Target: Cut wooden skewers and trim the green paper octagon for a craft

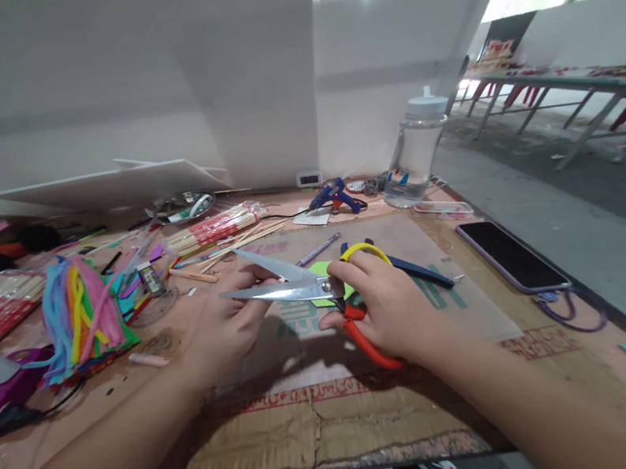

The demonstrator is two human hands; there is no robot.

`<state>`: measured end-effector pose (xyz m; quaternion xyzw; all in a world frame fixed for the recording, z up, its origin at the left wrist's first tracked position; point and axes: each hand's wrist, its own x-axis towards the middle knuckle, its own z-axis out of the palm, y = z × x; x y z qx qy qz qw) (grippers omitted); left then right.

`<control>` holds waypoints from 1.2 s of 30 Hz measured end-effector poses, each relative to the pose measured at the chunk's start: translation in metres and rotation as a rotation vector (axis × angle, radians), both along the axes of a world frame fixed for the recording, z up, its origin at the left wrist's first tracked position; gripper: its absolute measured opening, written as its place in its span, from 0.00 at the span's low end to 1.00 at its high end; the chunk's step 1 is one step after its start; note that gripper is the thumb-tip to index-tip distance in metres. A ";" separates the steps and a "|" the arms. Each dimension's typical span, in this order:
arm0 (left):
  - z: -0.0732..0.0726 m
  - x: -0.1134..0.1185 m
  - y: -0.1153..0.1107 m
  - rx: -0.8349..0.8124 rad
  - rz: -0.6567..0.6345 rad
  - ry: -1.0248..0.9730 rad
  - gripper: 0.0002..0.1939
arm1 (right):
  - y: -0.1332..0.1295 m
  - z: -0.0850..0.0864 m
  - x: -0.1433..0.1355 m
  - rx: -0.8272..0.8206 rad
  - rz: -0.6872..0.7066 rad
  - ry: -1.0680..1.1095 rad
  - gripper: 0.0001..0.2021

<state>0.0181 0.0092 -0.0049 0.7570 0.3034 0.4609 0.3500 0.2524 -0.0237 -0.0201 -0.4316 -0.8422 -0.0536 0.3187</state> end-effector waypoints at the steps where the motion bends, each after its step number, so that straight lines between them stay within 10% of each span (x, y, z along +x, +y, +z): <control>1: -0.001 0.000 0.000 -0.007 0.000 0.000 0.08 | 0.000 0.000 0.000 0.002 0.003 -0.001 0.25; 36: 0.006 -0.001 -0.001 0.040 0.009 0.004 0.10 | 0.004 -0.006 0.003 0.002 -0.012 0.000 0.23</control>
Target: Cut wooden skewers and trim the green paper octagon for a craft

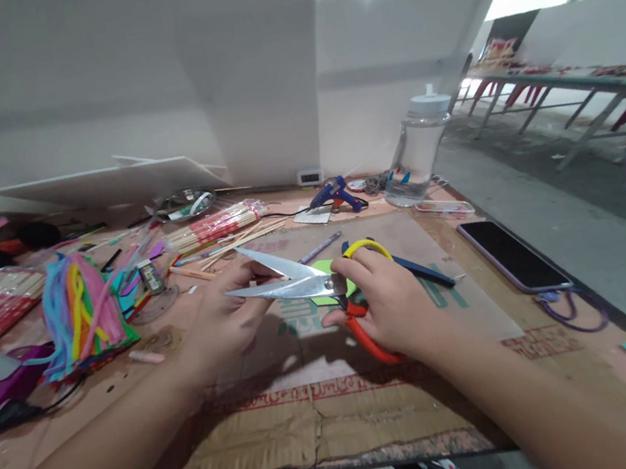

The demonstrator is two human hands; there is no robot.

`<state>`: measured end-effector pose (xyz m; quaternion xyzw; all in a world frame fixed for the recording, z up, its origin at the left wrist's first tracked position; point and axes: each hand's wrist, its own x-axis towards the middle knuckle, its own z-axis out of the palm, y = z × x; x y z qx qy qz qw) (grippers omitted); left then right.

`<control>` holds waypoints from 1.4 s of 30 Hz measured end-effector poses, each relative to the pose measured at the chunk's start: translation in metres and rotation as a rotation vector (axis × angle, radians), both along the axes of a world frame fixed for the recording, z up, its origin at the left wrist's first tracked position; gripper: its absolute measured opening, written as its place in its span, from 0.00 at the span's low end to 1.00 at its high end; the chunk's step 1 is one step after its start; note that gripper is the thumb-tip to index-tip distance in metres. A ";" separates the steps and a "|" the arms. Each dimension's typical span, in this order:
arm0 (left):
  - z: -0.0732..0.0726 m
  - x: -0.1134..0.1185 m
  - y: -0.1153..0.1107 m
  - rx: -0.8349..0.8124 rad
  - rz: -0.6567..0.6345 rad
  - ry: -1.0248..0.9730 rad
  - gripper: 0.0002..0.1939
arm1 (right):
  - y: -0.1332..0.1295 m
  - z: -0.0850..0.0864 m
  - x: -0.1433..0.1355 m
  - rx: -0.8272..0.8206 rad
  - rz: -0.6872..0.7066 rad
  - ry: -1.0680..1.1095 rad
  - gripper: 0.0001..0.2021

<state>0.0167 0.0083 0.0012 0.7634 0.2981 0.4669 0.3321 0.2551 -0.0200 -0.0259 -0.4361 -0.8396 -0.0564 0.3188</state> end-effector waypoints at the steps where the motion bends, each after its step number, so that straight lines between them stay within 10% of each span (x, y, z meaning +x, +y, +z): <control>1: -0.001 0.000 0.001 0.015 0.002 0.000 0.10 | 0.000 0.000 0.000 0.003 0.001 0.002 0.23; 19: -0.001 -0.005 0.002 0.162 0.024 0.061 0.11 | -0.003 0.003 -0.002 0.041 0.012 -0.068 0.26; 31: -0.008 0.006 0.000 -0.140 -0.094 -0.138 0.05 | -0.006 0.002 -0.001 -0.055 0.003 0.086 0.24; 42: 0.000 0.003 0.000 -0.051 -0.028 -0.091 0.06 | -0.001 0.000 -0.003 -0.008 0.010 0.018 0.24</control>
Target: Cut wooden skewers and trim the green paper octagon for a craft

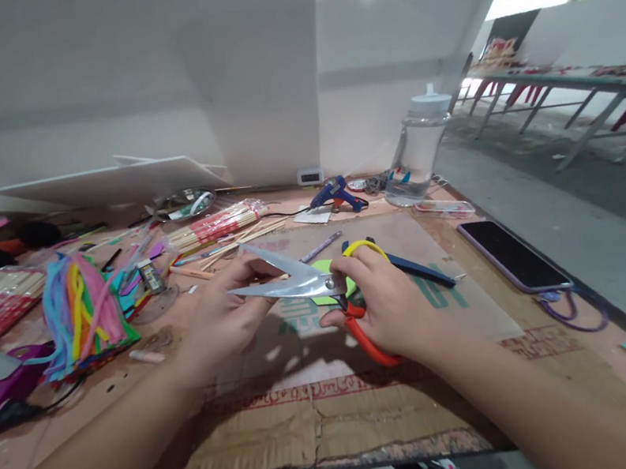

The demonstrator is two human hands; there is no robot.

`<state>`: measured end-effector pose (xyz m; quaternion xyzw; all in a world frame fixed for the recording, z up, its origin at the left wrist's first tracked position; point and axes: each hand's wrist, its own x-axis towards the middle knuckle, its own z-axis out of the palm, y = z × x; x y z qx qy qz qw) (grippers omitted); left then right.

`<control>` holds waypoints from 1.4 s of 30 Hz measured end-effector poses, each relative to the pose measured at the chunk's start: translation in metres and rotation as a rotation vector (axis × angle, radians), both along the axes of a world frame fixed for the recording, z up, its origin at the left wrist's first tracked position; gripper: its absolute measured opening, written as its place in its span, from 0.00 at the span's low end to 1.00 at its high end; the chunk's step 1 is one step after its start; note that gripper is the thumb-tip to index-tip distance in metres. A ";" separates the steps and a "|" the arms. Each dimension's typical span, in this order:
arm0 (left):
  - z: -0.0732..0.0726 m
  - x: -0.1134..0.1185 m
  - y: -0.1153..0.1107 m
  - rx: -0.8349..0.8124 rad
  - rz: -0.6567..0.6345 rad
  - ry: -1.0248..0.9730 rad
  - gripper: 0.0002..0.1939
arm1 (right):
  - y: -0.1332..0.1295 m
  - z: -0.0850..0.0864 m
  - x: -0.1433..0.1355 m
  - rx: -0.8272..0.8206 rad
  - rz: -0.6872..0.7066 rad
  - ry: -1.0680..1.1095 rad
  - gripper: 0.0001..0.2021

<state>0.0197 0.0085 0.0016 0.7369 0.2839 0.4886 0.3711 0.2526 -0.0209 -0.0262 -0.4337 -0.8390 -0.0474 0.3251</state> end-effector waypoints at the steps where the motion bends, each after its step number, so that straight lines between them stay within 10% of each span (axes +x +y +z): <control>1: 0.000 0.000 0.000 -0.001 0.004 0.004 0.06 | 0.000 0.000 0.000 -0.009 -0.004 -0.001 0.24; 42: -0.004 0.002 0.000 0.025 0.074 0.018 0.07 | 0.001 -0.004 0.000 -0.022 0.001 -0.008 0.26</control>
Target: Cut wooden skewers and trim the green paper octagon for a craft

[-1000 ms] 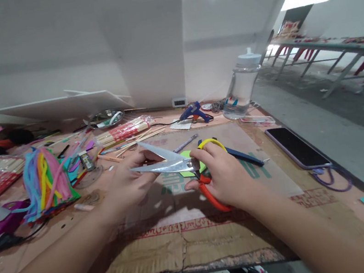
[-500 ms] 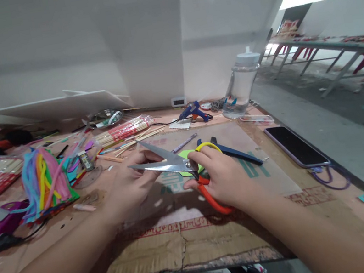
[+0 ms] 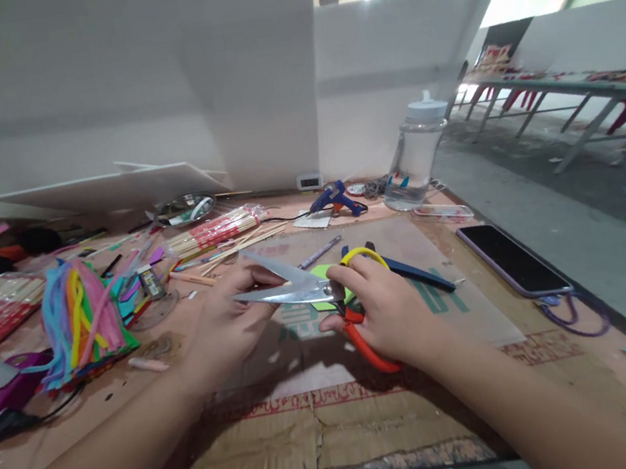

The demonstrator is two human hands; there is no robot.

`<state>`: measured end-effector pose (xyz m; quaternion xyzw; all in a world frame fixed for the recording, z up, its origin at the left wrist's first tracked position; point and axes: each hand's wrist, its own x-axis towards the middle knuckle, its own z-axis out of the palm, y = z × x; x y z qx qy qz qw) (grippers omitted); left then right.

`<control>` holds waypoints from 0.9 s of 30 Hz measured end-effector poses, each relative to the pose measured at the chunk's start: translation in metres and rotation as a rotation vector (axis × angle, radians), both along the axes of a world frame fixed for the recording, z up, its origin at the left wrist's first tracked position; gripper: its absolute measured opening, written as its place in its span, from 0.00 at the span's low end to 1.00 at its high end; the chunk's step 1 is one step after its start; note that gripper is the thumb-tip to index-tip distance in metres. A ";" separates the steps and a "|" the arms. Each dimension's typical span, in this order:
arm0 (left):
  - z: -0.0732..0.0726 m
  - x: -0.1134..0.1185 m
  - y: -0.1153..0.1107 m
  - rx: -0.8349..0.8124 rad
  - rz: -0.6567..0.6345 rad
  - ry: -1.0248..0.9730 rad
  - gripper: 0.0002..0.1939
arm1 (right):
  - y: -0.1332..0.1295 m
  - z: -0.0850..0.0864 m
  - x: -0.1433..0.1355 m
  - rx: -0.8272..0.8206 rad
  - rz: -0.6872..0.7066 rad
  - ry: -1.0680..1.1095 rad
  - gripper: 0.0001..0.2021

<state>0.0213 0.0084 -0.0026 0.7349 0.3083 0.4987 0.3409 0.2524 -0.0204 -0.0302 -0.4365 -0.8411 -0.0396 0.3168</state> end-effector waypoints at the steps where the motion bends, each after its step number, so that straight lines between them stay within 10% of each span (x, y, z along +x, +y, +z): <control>1: 0.000 0.000 0.001 -0.008 -0.001 -0.006 0.06 | 0.000 0.000 0.000 -0.009 -0.003 -0.002 0.26; 16: -0.004 0.005 0.009 -0.178 -0.055 -0.065 0.02 | 0.000 -0.010 0.002 -0.078 -0.086 0.003 0.16; 27: -0.003 0.002 0.010 -0.177 0.034 -0.064 0.04 | 0.009 -0.006 0.007 -0.072 -0.073 0.104 0.27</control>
